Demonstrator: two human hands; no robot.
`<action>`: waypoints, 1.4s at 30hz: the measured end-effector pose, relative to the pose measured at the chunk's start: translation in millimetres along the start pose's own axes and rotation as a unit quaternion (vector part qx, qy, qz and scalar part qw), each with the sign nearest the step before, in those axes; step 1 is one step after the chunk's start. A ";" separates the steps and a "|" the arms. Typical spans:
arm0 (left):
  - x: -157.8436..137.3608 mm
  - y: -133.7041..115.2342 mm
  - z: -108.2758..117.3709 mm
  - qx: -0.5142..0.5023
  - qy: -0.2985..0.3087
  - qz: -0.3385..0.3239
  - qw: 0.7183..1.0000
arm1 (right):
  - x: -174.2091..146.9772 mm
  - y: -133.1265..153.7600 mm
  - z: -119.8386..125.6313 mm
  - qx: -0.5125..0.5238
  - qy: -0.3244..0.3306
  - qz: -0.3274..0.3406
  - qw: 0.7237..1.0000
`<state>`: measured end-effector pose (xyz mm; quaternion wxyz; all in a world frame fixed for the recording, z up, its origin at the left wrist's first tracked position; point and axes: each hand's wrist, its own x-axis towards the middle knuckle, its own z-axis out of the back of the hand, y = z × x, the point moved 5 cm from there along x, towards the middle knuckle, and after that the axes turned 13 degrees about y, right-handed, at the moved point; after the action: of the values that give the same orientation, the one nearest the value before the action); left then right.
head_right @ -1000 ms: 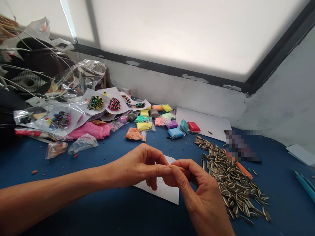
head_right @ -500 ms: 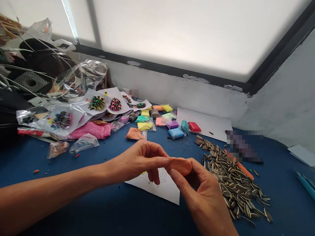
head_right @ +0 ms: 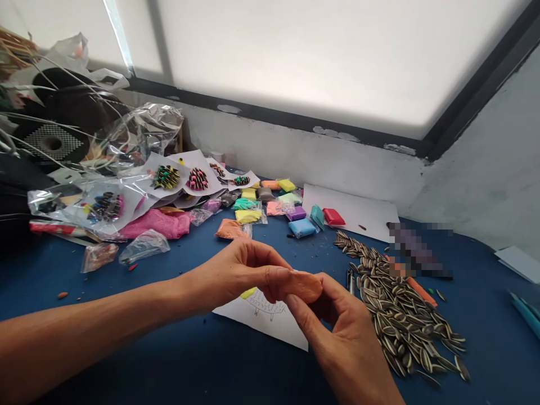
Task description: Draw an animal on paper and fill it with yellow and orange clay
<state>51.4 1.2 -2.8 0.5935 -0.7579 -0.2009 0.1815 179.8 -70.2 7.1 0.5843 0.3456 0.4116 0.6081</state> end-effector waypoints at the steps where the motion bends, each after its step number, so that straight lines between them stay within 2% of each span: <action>1: 0.0 0.0 -0.2 -0.007 -0.002 -0.001 1.000 | -0.2 0.7 0.4 -0.001 -0.004 -0.002 1.000; 8: -0.7 1.1 -2.5 -0.024 0.012 0.019 0.999 | -0.7 4.3 2.9 -0.027 -0.027 -0.005 0.999; 12: 0.3 3.8 -4.8 -0.028 0.038 0.009 0.999 | 0.2 3.0 3.3 -0.044 -0.018 -0.003 0.999; 15: 0.2 4.8 -2.8 -0.017 0.033 0.000 0.999 | 0.0 5.0 2.4 -0.046 -0.016 0.007 0.999; 21: 1.0 6.2 0.5 0.047 0.045 0.000 0.998 | 0.6 -2.3 17.1 -0.030 -0.077 0.008 0.997; 26: 1.2 14.6 -1.5 0.036 0.052 0.019 0.998 | 1.8 -7.9 20.0 -0.056 -0.048 0.018 0.997; 29: 0.5 19.0 -3.2 0.055 0.051 0.035 0.997 | -2.0 -2.9 17.1 -0.059 -0.072 0.028 0.995; 34: 0.7 18.1 -4.6 0.078 0.049 0.020 0.996 | -6.5 4.0 14.1 -0.064 -0.116 0.018 0.991; 39: -1.5 15.3 -9.2 0.069 0.068 0.033 0.995 | -2.8 1.7 9.1 -0.054 -0.056 0.030 0.997; 42: -2.1 14.3 -11.9 0.073 0.078 0.029 0.994 | -2.7 2.4 7.1 -0.061 -0.053 0.034 0.996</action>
<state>57.0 -12.9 -13.9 0.6558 -0.7296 -0.1185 0.1534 185.4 -72.2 12.4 0.6042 0.3554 0.3302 0.6321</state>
